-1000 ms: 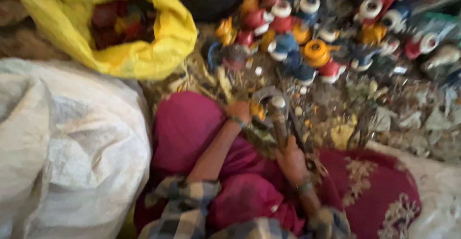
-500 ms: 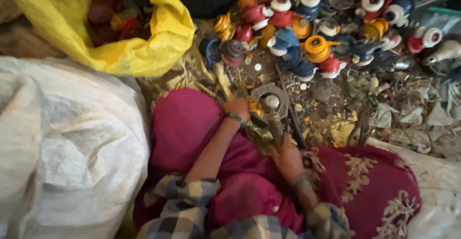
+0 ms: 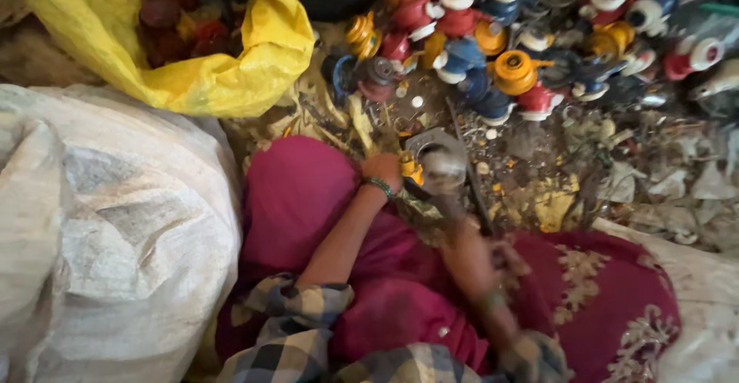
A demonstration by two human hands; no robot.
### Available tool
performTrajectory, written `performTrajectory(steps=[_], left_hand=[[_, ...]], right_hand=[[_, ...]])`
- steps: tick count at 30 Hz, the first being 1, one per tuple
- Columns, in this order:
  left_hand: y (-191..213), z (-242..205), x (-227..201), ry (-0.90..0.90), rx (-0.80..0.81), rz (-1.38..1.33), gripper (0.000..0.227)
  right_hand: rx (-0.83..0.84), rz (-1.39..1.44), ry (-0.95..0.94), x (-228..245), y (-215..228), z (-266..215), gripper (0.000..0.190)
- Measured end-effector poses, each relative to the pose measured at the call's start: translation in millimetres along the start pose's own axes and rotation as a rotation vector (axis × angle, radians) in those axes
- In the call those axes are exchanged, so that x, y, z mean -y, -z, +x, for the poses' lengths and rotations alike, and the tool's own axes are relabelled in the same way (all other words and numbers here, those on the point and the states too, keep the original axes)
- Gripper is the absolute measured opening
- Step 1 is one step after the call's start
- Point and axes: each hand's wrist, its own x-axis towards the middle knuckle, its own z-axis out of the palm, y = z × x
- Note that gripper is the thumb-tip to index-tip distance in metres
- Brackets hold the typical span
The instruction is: The person sits on the floor and uses a hammer and a metal fixture to break apart colorful plastic components. They repeatedly position the plastic parts in the fixture and strike them with the hammer to separate the pieces.
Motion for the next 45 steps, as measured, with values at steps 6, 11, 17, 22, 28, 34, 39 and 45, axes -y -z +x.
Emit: performTrajectory(steps=[6, 11, 17, 22, 28, 34, 39, 45], left_hand=[[4, 2, 6, 0.01, 0.013, -0.037, 0.022], [-10, 16, 6, 0.011, 0.034, -0.05, 0.024], [-36, 19, 17, 0.001, -0.018, -0.028, 0.025], [-17, 23, 13, -0.009, 0.012, 0.032, 0.023], [-8, 10, 10, -0.003, 0.025, -0.015, 0.023], [-13, 10, 6, 0.046, 0.089, -0.078, 0.029], [-6, 19, 14, 0.005, -0.015, -0.02, 0.024], [-13, 10, 15, -0.055, 0.003, -0.036, 0.023]], right_hand=[[-0.11, 0.244, -0.136, 0, 31, 9, 0.061], [-0.294, 0.335, -0.199, 37, 100, -14, 0.053], [0.106, 0.104, -0.148, 35, 22, 6, 0.03], [0.003, 0.089, -0.114, 34, 11, 16, 0.048], [-0.426, 0.158, 0.033, 48, 84, -22, 0.062], [-0.057, 0.073, -0.04, 42, 17, 11, 0.047], [-0.103, 0.148, -0.099, 29, 31, 15, 0.046], [-0.411, 0.249, -0.005, 48, 97, -16, 0.055]])
